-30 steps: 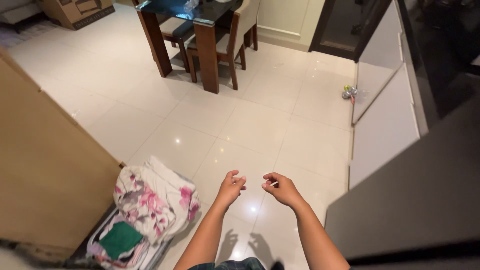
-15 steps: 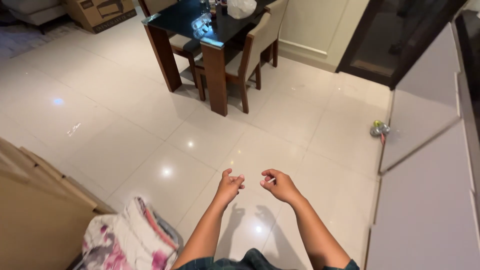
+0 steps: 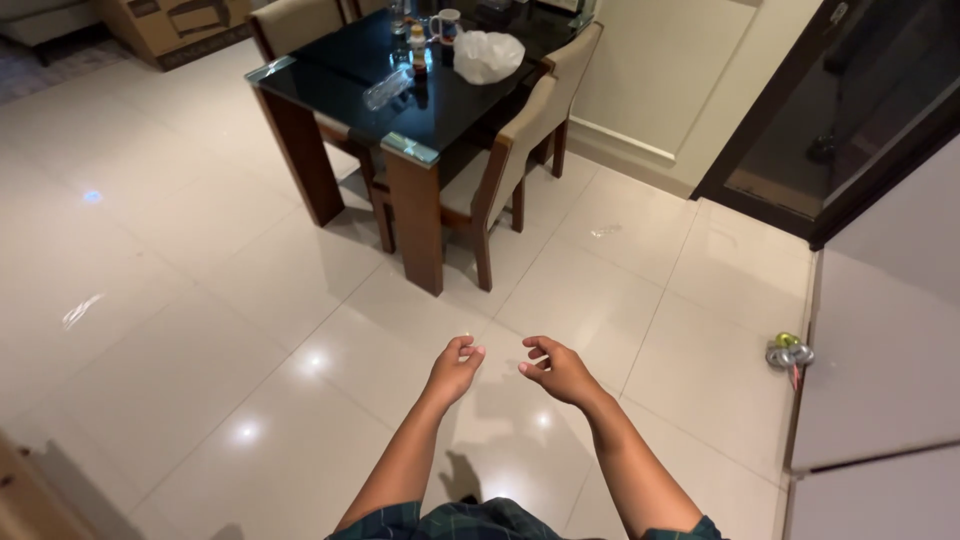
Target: Clearing items from a dining table and storing leftover food in the refrigerator
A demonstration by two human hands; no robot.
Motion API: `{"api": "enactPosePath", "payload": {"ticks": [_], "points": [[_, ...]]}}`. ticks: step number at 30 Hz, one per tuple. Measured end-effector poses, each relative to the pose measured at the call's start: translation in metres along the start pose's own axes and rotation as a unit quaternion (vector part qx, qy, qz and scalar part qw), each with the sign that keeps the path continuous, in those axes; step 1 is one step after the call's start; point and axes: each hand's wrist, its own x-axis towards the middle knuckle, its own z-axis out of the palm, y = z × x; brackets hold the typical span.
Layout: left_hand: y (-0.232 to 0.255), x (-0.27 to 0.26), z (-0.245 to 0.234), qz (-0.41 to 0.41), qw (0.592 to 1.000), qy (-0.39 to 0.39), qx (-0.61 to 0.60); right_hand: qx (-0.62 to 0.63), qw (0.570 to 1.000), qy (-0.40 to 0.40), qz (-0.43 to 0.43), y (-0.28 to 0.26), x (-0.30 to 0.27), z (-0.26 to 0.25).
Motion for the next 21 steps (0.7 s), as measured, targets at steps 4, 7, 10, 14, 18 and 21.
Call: {"api": "enactPosePath", "payload": {"ticks": [4,7,10,14,18,21], "points": [[0.054,0.1,0.009,0.01,0.999,-0.007,-0.04,0.02,1.0,0.015,-0.003,-0.014,0.085,-0.056],[0.083,0.168,0.021,0.008,0.998,-0.027,-0.064,0.045,0.999,0.03,0.006,0.002,0.153,-0.088],[0.106,0.247,0.036,0.019,0.997,-0.025,-0.075,0.068,0.997,0.043,0.006,0.022,0.232,-0.121],[0.118,0.365,0.06,0.034,0.994,-0.004,-0.1,0.076,0.996,0.033,-0.034,0.059,0.362,-0.158],[0.147,0.468,0.073,-0.003,0.988,0.033,-0.149,0.043,0.998,-0.004,-0.054,0.052,0.465,-0.223],[0.181,0.546,0.08,-0.004,0.983,0.058,-0.175,0.048,0.995,-0.02,-0.081,0.046,0.545,-0.265]]}}
